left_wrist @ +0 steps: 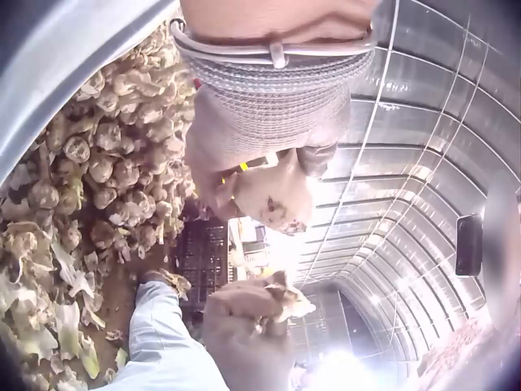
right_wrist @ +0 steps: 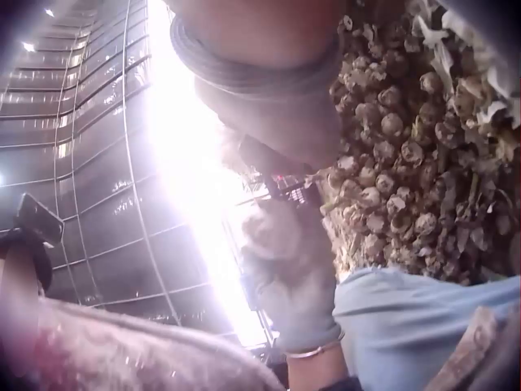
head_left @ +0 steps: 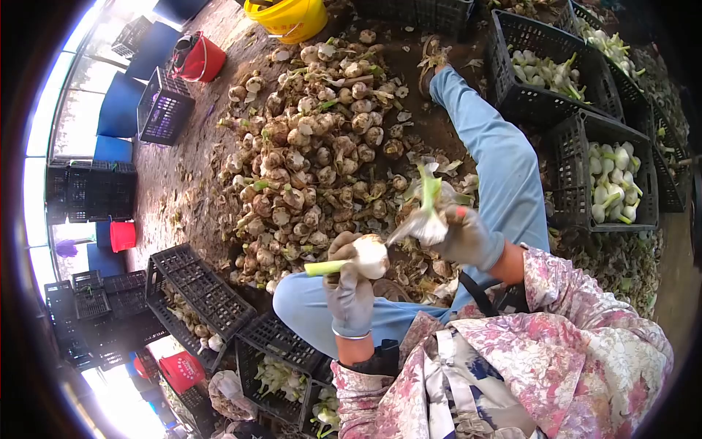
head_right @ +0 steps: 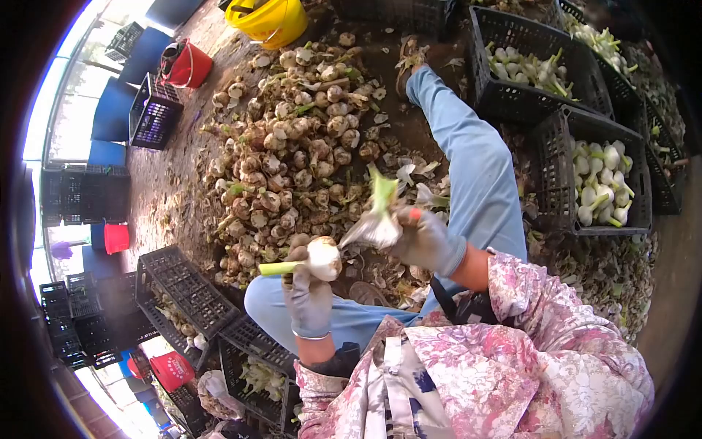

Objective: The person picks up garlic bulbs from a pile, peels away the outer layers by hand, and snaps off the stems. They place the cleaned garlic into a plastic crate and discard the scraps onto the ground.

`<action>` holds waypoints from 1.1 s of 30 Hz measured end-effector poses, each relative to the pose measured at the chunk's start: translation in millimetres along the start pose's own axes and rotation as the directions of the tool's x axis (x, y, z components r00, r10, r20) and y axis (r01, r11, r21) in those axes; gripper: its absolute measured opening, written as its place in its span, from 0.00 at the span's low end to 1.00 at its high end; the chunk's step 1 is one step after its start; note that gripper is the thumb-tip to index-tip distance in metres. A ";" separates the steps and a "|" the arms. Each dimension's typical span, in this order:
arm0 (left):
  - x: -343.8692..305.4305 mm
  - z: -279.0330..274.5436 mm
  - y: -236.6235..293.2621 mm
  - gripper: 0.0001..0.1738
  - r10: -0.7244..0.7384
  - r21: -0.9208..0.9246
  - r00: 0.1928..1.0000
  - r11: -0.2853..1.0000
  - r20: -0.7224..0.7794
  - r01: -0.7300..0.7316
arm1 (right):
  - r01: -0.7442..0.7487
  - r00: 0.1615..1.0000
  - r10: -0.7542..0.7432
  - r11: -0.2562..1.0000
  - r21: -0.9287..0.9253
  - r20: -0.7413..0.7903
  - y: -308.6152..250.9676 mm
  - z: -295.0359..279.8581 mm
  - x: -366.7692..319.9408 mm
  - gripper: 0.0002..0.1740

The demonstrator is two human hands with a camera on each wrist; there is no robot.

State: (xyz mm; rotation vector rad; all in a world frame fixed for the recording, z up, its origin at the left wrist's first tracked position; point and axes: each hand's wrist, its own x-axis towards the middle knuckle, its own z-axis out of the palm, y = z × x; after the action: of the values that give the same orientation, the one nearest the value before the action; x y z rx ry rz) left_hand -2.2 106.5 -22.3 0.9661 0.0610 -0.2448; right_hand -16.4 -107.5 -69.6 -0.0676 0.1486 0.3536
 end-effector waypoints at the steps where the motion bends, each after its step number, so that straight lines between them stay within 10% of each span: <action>1: -1.3 -4.6 2.8 0.18 0.038 0.012 0.999 0.999 0.010 -0.038 | 0.027 0.987 -0.036 0.998 -0.056 -0.158 -10.4 -5.0 -1.9 0.25; 4: -4.5 -9.7 12.4 0.25 0.078 0.062 0.997 0.995 0.009 -0.078 | -0.125 0.896 -0.099 0.879 -0.460 -0.433 -34.1 -10.9 5.4 0.24; 9: -10.0 0.2 6.7 0.23 0.123 0.263 0.992 0.958 -0.012 -0.116 | -0.142 0.977 -0.188 -0.213 -0.967 -0.103 -9.0 29.5 8.1 0.33; 11: -8.0 11.3 3.6 0.19 0.134 0.287 0.991 0.950 -0.014 -0.125 | -0.035 0.990 -0.132 0.030 -0.999 -0.039 11.5 51.1 9.4 0.33; 13: -6.6 18.4 2.4 0.17 0.207 0.425 0.974 0.877 0.090 -0.225 | 0.031 0.992 -0.121 0.010 -0.999 0.029 17.3 58.7 13.5 0.30; 16: -5.8 16.4 4.9 0.15 0.206 0.376 0.977 0.902 0.058 -0.212 | -0.201 0.975 0.031 0.539 -0.818 -0.220 12.2 60.7 16.2 0.19; 17: -6.2 15.2 4.8 0.15 0.182 0.318 0.983 0.931 0.020 -0.179 | -0.204 0.975 0.033 0.537 -0.818 -0.221 12.8 61.6 15.7 0.19; 21: -6.5 35.0 4.5 0.16 0.262 0.482 0.964 0.851 -0.050 -0.206 | -0.059 0.976 -0.185 0.271 -0.961 -0.112 26.3 67.9 7.0 0.15; 23: -5.3 20.8 -5.5 0.16 0.305 0.562 0.952 0.792 -0.026 -0.238 | 0.281 0.861 -0.338 -0.306 -0.910 0.380 33.9 63.4 6.9 0.13; 31: -4.3 22.3 8.2 0.13 0.154 0.113 0.978 0.984 -0.141 -0.139 | 0.090 0.961 -0.215 -0.357 -0.930 0.175 29.2 50.5 15.1 0.09; 33: -0.6 15.1 9.5 0.13 0.035 -0.322 0.989 0.943 -0.143 -0.080 | 0.075 0.986 -0.103 -0.434 -0.898 0.132 26.4 50.1 9.4 0.09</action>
State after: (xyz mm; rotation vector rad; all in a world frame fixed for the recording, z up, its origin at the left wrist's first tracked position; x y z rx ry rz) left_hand -1.4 99.4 -6.0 0.6500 0.1920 -0.1089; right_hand -10.2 -75.0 -22.7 -2.0539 -0.2493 0.1773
